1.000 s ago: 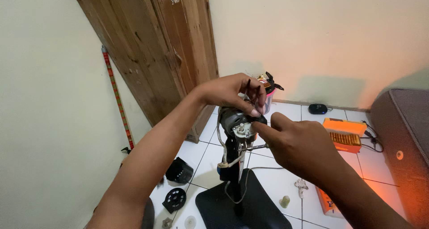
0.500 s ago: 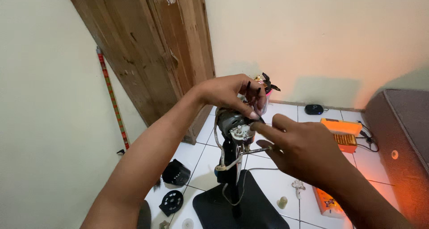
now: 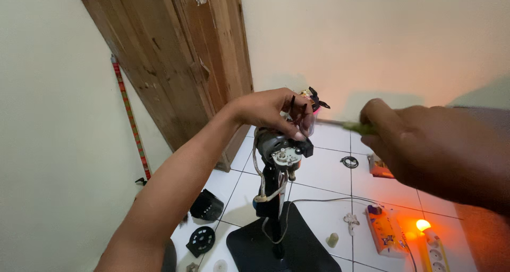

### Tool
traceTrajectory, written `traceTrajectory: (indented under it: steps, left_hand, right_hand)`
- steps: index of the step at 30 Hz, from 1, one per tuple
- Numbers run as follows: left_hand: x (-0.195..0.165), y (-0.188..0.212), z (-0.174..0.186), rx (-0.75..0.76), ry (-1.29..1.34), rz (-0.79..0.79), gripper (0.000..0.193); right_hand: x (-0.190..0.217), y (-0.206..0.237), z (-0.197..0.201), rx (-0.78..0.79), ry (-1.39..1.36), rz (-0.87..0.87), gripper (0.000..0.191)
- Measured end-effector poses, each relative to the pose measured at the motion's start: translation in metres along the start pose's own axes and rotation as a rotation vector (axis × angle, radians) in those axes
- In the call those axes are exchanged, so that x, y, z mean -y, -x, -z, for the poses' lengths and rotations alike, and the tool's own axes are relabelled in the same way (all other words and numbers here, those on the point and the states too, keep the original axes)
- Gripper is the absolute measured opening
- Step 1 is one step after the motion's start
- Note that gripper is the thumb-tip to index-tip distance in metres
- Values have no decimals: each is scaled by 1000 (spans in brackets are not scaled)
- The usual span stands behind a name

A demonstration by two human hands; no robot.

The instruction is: The person sits on the floor servicing a pedestal fan. They apply oil from a bottle to the fan motor, use a screwdriver to tighten screws on the motor housing, wipe the motor with a tissue, and handle the fan base and rear cover while reassembling the fan.

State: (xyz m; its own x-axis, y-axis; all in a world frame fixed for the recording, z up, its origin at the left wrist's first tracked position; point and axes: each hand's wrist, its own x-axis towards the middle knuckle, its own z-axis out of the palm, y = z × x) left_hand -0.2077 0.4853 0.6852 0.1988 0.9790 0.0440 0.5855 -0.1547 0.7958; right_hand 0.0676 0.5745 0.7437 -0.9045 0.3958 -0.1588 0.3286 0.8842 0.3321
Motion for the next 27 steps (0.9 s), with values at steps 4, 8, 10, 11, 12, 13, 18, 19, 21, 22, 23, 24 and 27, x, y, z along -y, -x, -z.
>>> traceTrajectory:
  steps: [4,8,10,11,12,13,18,19,21,22,23,24,27]
  left_hand:
    - [-1,2,1,-6,-59,13,20]
    - [-2,1,1,-9,-91,-7,20]
    - [-2,0,0,-12,-81,5,21]
    - [-2,0,0,-14,-76,11,21]
    - [-2,0,0,-10,-54,10,21]
    - [-3,1,0,-5,-33,8,21]
    - [-2,2,0,-12,-45,-1,21]
    - [-2,2,0,-9,-57,2,22]
    - [-2,0,0,-11,-76,6,22]
    - [-1,0,-1,-16,-81,11,22]
    - [-1,0,-1,-21,-86,15,21]
    - [0,0,0,-13,-81,4,21]
    - [1,1,1,-1,-81,-14,19]
  right_hand:
    - [-3,-3,8,-219,-91,111,27]
    - [-3,-18,9,-391,-32,210,25]
    - [-1,-24,11,-479,12,274,20]
    - [-1,-26,12,-513,24,301,18]
    - [0,-29,13,-548,37,327,17]
    - [0,-30,14,-577,38,346,17]
    - [1,-34,15,-607,86,415,20]
    - [1,-35,15,-592,119,414,20]
    - [2,-35,15,-587,161,421,20]
    - [3,-36,15,-597,167,431,22]
    - [4,-36,15,-607,173,441,23]
    - [3,-35,16,-597,176,438,20]
    - [4,-34,18,-588,168,447,16]
